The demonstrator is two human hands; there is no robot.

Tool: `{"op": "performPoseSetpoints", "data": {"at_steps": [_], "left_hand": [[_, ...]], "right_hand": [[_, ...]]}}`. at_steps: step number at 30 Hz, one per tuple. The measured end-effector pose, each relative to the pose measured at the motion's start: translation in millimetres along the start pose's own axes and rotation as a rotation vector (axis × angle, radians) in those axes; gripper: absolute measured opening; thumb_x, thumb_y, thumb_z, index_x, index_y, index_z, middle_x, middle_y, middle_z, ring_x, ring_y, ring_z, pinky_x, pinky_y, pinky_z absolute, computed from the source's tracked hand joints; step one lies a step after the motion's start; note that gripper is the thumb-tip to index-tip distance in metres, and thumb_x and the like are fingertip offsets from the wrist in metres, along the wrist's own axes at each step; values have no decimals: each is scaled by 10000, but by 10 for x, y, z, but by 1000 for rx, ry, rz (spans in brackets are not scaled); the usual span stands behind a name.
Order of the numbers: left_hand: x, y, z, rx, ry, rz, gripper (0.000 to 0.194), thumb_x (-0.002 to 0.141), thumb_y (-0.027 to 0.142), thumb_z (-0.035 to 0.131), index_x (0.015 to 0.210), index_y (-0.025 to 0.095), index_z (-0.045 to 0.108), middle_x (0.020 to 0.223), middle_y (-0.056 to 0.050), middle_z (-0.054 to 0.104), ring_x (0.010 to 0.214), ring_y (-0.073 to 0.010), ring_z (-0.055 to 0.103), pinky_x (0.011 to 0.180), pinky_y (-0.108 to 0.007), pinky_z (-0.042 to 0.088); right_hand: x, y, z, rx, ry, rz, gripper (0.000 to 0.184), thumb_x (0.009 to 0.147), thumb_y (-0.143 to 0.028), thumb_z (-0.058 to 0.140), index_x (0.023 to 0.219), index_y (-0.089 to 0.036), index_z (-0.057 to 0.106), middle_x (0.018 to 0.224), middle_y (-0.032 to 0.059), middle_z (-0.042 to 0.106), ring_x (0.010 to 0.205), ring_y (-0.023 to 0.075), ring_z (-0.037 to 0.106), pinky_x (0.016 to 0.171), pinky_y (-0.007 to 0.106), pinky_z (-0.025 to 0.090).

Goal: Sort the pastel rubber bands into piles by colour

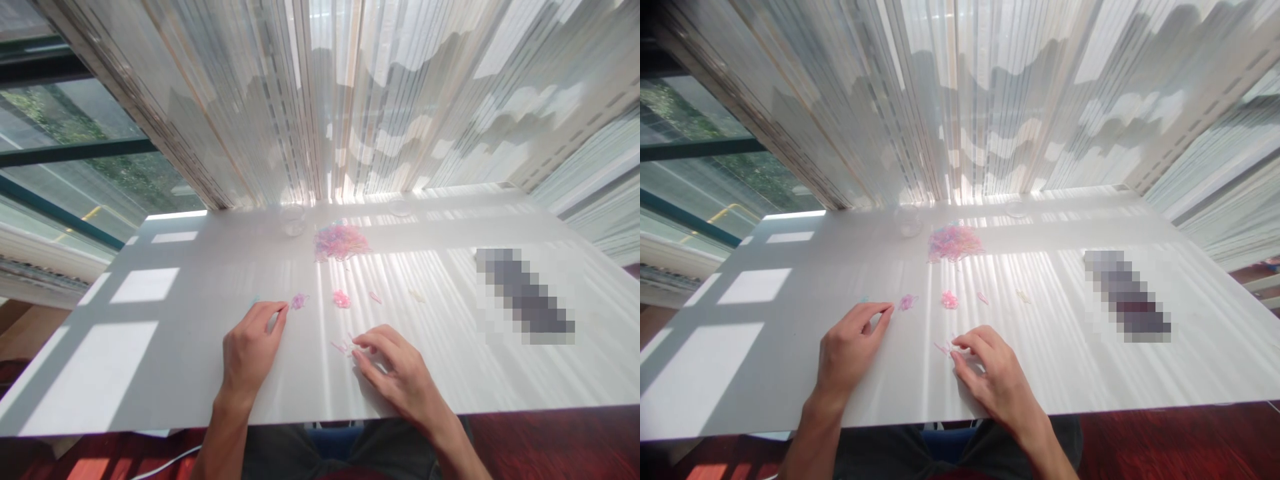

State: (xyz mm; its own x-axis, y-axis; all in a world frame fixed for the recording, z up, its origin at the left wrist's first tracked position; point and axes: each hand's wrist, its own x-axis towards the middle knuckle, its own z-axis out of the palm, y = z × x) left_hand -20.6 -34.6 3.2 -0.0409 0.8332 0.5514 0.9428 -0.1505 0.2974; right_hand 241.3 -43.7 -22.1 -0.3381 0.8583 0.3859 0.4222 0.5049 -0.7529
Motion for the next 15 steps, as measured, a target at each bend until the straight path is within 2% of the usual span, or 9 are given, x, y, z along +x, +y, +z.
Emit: {"op": "performPoseSetpoints", "data": {"at_steps": [3,9,15], "left_hand": [[1,12,38,3,-18,-5,133,970,249,632,966,236,764,924,3,774,579,-111,587,575,-227,430],[14,34,100,28,77,-4,135,971,267,651,968,233,782,874,-3,750,543,-101,524,576,-228,413],[-15,34,160,72,-51,-18,123,958,248,665,989,254,783,883,22,744,572,-101,558,539,-221,378]], "right_hand": [[-3,-5,-1,-1,9,-2,102,990,-205,587,1068,-238,644,930,56,664,794,182,651,708,310,577],[5,-30,-8,14,-12,4,101,990,-192,586,1048,-240,654,918,48,657,793,179,656,716,303,570],[3,-30,-14,25,-18,-3,93,995,-179,587,1040,-235,647,907,36,648,788,167,644,716,298,545]]}}
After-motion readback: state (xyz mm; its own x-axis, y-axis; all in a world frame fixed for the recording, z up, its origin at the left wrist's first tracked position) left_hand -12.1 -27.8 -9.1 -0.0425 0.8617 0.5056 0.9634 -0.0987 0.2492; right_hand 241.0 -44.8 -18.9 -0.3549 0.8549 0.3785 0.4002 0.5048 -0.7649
